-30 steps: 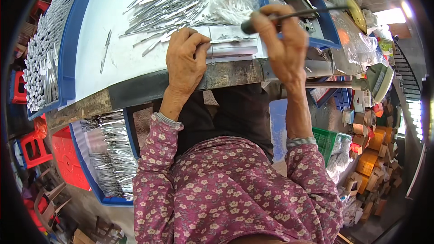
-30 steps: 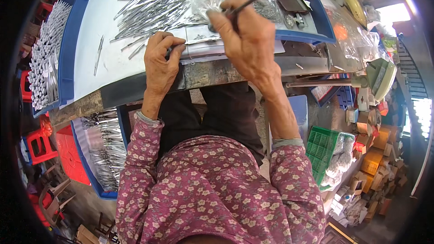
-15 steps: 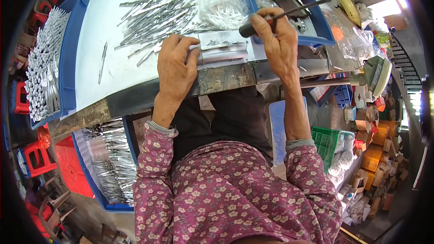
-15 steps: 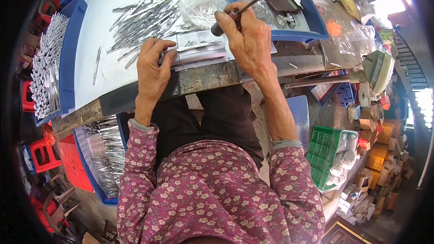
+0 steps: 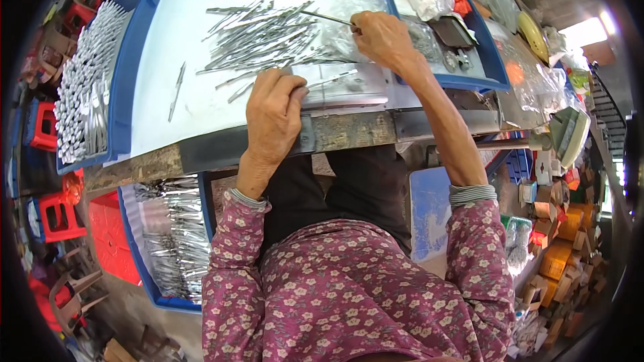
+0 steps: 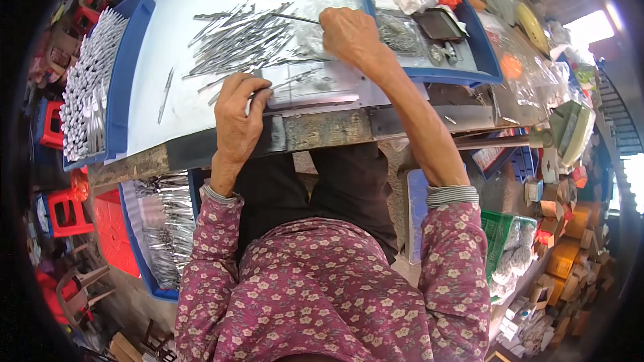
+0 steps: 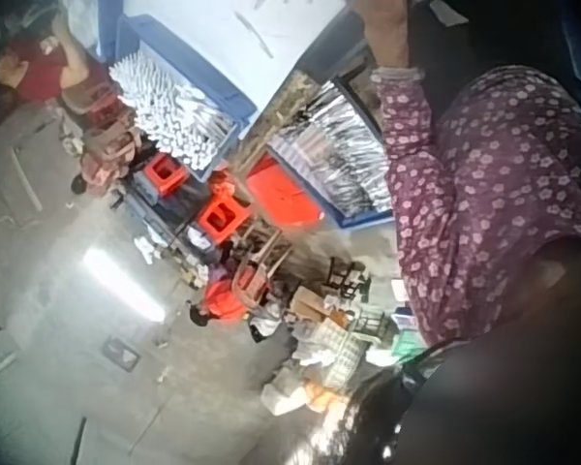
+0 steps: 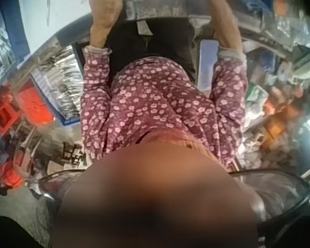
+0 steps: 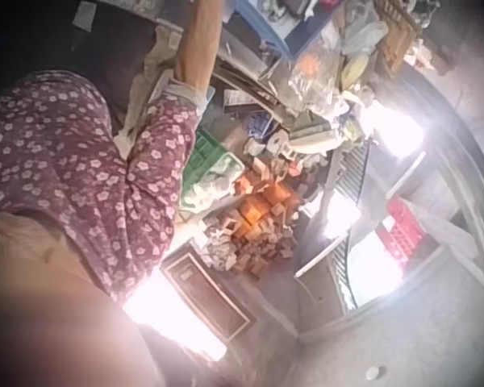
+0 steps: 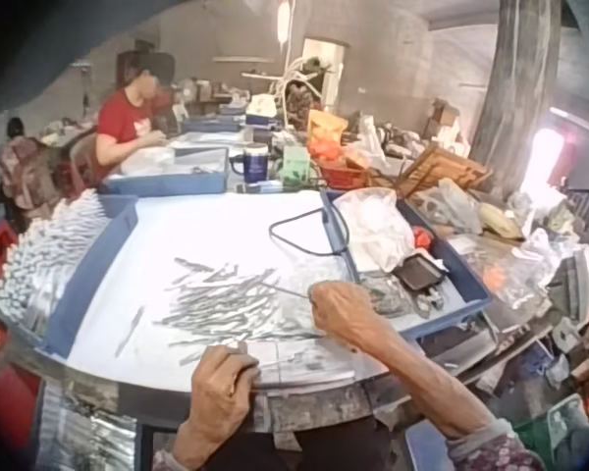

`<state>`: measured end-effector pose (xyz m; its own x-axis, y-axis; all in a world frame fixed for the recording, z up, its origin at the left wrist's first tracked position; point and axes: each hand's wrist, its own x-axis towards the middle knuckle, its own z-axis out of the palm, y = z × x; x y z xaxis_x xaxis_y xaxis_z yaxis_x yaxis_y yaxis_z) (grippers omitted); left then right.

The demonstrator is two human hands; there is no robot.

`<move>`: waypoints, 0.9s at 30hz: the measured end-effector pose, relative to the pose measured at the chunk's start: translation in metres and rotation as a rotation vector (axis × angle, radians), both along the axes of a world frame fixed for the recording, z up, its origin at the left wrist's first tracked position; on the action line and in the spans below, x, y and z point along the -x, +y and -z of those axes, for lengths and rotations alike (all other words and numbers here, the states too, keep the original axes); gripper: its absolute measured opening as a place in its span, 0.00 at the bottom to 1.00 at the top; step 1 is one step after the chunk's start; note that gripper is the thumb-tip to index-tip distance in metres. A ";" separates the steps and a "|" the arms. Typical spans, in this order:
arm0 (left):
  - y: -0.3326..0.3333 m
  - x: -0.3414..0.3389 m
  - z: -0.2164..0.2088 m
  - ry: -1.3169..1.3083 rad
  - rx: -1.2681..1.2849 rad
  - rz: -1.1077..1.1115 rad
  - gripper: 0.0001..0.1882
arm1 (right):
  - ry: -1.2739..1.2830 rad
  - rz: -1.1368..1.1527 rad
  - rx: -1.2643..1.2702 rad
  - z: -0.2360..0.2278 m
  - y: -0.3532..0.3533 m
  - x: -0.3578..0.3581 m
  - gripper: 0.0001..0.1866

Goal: Assembling and soldering small metal components on a workbench using a soldering iron and a jig.

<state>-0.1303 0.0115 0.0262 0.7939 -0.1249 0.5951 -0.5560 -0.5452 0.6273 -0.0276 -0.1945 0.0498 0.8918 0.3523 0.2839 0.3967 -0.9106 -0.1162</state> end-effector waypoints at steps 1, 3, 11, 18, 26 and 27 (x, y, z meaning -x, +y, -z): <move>0.010 0.001 0.001 0.026 0.018 -0.024 0.05 | 0.044 0.005 0.038 0.003 0.001 -0.003 0.06; 0.031 0.003 0.004 0.055 0.025 -0.104 0.04 | 0.064 -0.027 0.017 0.007 0.005 -0.006 0.06; 0.119 -0.004 0.016 0.109 -0.162 -0.528 0.04 | 0.071 -0.013 0.141 0.021 0.012 -0.013 0.05; 0.146 -0.018 0.032 0.135 -0.423 -0.757 0.05 | 0.019 -0.085 0.236 0.022 0.013 -0.015 0.04; 0.129 -0.026 0.032 0.013 -0.386 -0.519 0.10 | 0.009 -0.065 0.230 0.005 0.013 -0.003 0.05; 0.126 -0.030 0.033 0.012 -0.384 -0.515 0.10 | -0.004 -0.068 0.229 0.003 0.013 -0.001 0.05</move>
